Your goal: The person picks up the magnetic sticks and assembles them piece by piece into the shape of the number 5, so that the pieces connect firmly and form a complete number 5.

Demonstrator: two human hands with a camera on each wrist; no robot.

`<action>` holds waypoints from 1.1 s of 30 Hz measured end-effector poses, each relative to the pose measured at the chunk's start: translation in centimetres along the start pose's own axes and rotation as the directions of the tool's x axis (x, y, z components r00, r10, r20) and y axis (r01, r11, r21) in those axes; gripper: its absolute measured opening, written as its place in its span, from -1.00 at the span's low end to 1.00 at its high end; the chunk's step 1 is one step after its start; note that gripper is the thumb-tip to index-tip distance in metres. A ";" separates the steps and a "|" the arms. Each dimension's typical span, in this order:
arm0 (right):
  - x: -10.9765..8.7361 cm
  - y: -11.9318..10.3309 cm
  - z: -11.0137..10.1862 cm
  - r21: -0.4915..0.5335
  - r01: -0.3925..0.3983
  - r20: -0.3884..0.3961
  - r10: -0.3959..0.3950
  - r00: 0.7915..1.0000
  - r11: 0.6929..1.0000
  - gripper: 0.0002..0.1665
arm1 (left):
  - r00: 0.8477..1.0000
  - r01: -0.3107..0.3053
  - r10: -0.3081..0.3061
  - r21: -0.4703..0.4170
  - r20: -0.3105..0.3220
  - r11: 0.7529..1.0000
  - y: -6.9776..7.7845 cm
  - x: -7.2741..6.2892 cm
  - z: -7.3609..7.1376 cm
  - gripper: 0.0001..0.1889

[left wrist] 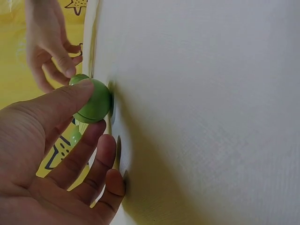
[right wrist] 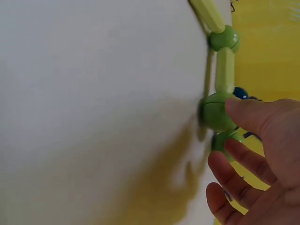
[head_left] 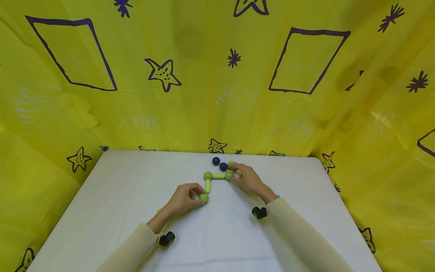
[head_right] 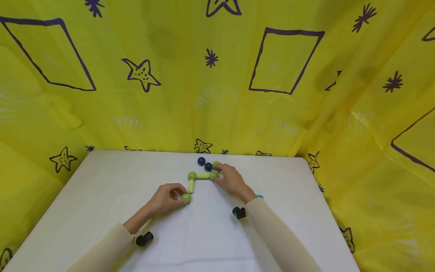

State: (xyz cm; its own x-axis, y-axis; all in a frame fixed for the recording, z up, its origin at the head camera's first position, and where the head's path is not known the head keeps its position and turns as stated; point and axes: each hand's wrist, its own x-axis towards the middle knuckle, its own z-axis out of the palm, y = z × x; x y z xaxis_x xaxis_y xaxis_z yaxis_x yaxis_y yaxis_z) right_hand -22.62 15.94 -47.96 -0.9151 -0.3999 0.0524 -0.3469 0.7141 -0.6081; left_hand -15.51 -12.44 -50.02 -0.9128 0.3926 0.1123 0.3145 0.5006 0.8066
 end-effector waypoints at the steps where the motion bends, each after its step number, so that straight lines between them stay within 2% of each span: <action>1: 0.1 -0.3 -0.3 -0.021 0.009 0.008 -0.009 1.000 1.000 -0.46 | 1.000 0.000 0.000 0.000 -0.002 1.000 0.0 0.0 0.1 -0.74; 5: 0.7 -1.7 -1.1 -0.077 0.074 0.067 -0.069 0.995 0.994 -0.43 | 1.000 0.005 -0.005 -0.006 -0.014 1.000 0.1 -0.2 0.2 -0.74; 8: 1.3 -2.6 -1.4 -0.087 0.144 0.146 -0.131 0.981 0.986 -0.44 | 1.000 0.005 -0.005 -0.008 -0.018 1.000 0.1 -0.4 0.2 -0.75; 12: 1.9 -3.9 -1.4 -0.018 0.227 0.280 -0.213 0.936 0.974 -0.46 | 1.000 0.000 0.000 -0.010 -0.024 1.000 0.0 -0.6 0.1 -0.76; 18: 2.6 -5.4 -1.0 0.094 0.182 0.447 -0.205 0.871 0.979 -0.44 | 1.000 0.005 -0.005 -0.019 -0.030 1.000 0.0 -0.9 0.0 -0.76; 24: 3.3 -5.7 0.2 0.094 0.202 0.523 -0.221 0.824 0.975 -0.48 | 1.000 0.001 -0.002 -0.026 -0.031 1.000 -0.1 -0.9 0.1 -0.76; 28: 3.6 -5.8 1.0 0.061 0.216 0.542 -0.214 0.813 0.974 -0.54 | 0.999 -0.006 0.005 -0.025 -0.032 1.000 -0.2 -0.9 0.1 -0.76; 33: 3.7 -6.3 1.6 0.030 0.220 0.539 -0.201 0.818 0.975 -0.59 | 0.999 -0.021 0.020 -0.028 -0.033 0.999 -0.3 -0.9 0.1 -0.76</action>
State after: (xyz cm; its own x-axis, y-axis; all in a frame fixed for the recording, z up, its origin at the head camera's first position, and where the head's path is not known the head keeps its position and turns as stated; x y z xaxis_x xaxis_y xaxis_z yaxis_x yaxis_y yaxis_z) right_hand -23.50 9.08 -45.19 -0.5676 -0.7805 -0.2620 -0.5337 0.5912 -0.6047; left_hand -14.79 -12.88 -50.40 -0.9145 0.3768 0.1473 0.3260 0.4707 0.8199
